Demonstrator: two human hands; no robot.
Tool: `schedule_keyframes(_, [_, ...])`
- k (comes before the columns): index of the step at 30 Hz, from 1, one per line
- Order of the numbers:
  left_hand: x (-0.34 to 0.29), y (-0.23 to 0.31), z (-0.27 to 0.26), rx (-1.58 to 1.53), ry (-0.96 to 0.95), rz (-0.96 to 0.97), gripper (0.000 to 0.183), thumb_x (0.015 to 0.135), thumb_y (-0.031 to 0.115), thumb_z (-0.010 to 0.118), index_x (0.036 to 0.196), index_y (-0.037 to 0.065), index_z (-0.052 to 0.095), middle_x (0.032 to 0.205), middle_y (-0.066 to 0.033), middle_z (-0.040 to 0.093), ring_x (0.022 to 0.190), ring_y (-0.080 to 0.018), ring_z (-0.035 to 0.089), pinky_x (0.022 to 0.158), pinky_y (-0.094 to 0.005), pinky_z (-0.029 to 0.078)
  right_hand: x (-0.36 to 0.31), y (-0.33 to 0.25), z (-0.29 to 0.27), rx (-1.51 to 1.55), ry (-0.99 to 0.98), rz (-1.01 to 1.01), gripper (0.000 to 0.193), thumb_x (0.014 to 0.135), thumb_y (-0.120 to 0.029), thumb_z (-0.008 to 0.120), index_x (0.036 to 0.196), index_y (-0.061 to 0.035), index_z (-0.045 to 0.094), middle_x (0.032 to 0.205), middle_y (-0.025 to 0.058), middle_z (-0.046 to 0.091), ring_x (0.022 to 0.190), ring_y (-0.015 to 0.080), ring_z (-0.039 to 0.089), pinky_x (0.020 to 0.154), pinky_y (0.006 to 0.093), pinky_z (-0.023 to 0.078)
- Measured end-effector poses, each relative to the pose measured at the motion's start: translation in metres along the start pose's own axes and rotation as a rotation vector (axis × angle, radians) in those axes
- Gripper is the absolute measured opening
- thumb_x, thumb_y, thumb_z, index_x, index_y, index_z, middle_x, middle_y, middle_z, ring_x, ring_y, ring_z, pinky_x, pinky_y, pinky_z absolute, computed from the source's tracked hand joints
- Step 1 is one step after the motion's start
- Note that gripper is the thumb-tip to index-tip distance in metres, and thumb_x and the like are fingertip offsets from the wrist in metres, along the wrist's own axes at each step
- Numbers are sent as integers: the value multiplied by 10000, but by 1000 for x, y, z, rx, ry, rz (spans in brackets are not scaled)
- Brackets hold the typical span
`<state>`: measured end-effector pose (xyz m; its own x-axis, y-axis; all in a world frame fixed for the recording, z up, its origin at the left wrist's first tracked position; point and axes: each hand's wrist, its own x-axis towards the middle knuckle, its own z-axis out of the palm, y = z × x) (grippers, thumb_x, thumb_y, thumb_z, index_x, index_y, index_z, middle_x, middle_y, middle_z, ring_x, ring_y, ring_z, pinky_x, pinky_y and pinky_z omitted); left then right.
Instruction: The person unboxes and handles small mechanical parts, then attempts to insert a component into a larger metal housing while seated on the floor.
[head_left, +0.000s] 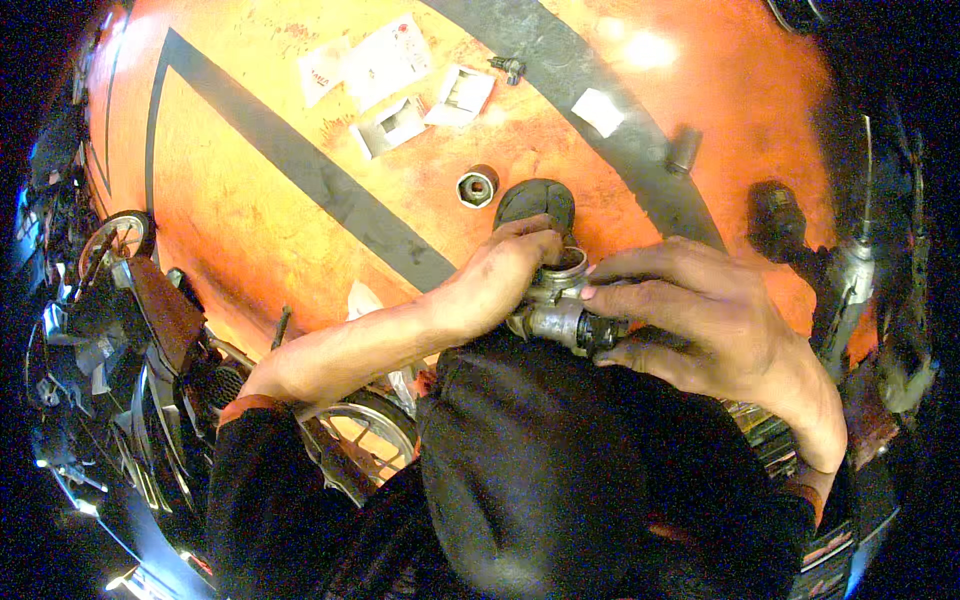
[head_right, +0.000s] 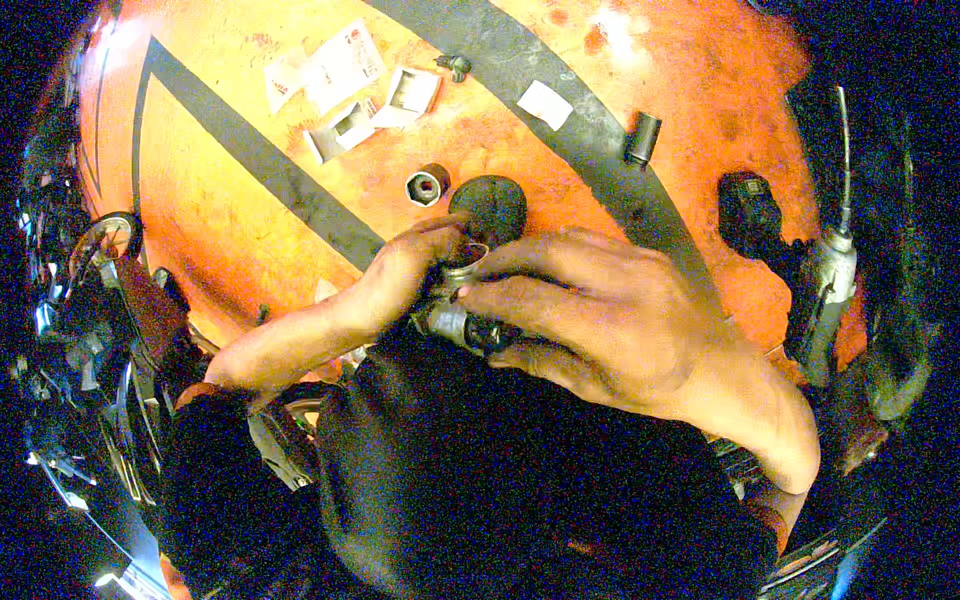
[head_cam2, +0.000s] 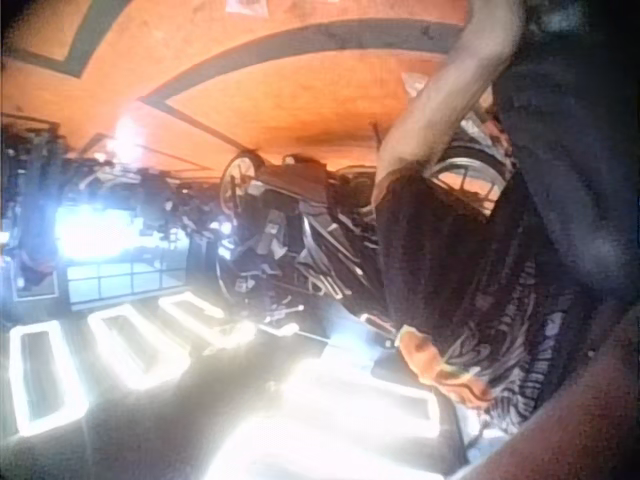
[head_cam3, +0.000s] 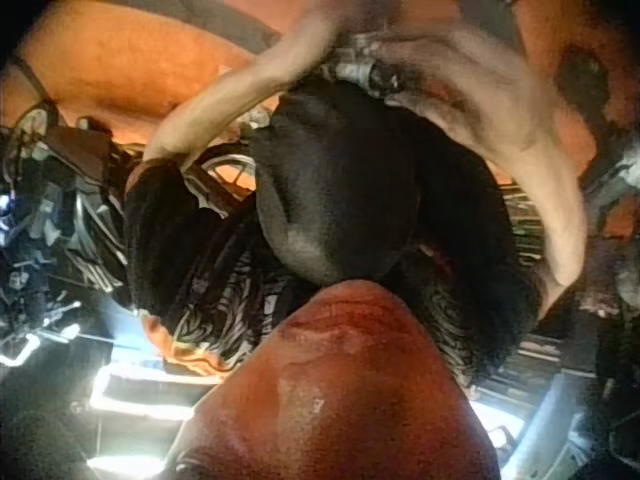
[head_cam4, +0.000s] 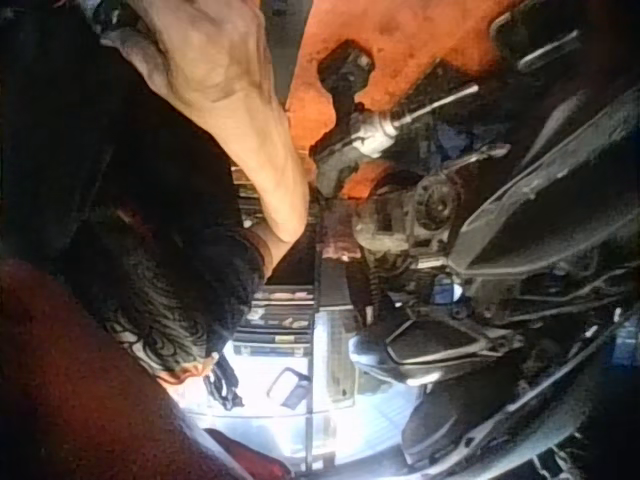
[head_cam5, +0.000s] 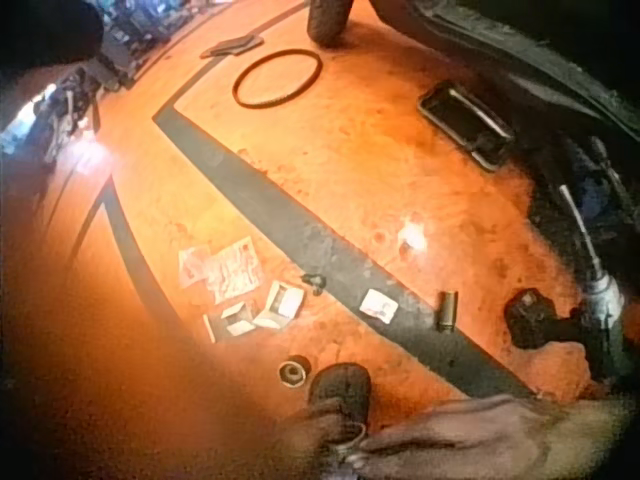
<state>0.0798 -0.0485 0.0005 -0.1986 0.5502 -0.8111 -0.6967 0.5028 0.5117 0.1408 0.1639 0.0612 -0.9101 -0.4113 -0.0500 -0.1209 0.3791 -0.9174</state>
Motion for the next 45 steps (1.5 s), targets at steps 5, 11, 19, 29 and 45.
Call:
schedule_keyframes(5, [-7,1,-14,-285,-260,14,502,806,277,543,1207,-3,433,1189,-118,502,1124,-214,474,994,-337,337,-6,5,2,43,19,14,460,617,-120,802,1046,-57,649,972,45,665,805,243,615,724,348,492])
schedule_keyframes(11, [-17,-4,-23,-271,-309,140,766,685,273,765,1282,-8,375,1207,-113,520,1156,-196,467,1012,-331,330,-4,20,10,97,92,13,498,566,-154,851,1026,-67,680,887,35,683,750,236,602,667,350,489])
schedule_keyframes(19, [-17,-3,-17,-111,-84,150,653,777,418,624,1204,-43,445,1093,-109,561,1017,-177,524,907,-306,407,0,18,17,119,134,72,428,661,-111,786,1063,-58,648,909,83,661,830,257,647,744,340,524])
schedule_keyframes(29, [-28,9,-22,-215,-124,218,753,697,249,729,1322,30,370,1194,-150,524,1101,-245,531,976,-366,385,-6,16,42,170,318,176,543,603,-96,828,1100,-3,631,1068,152,625,930,225,619,736,311,521])
schedule_keyframes(45, [-23,-8,-25,-227,-64,257,589,656,250,690,1120,8,419,987,-112,571,914,-170,553,803,-295,442,-13,16,35,218,257,234,497,640,-121,750,1089,38,606,1100,164,611,937,237,619,789,319,508])
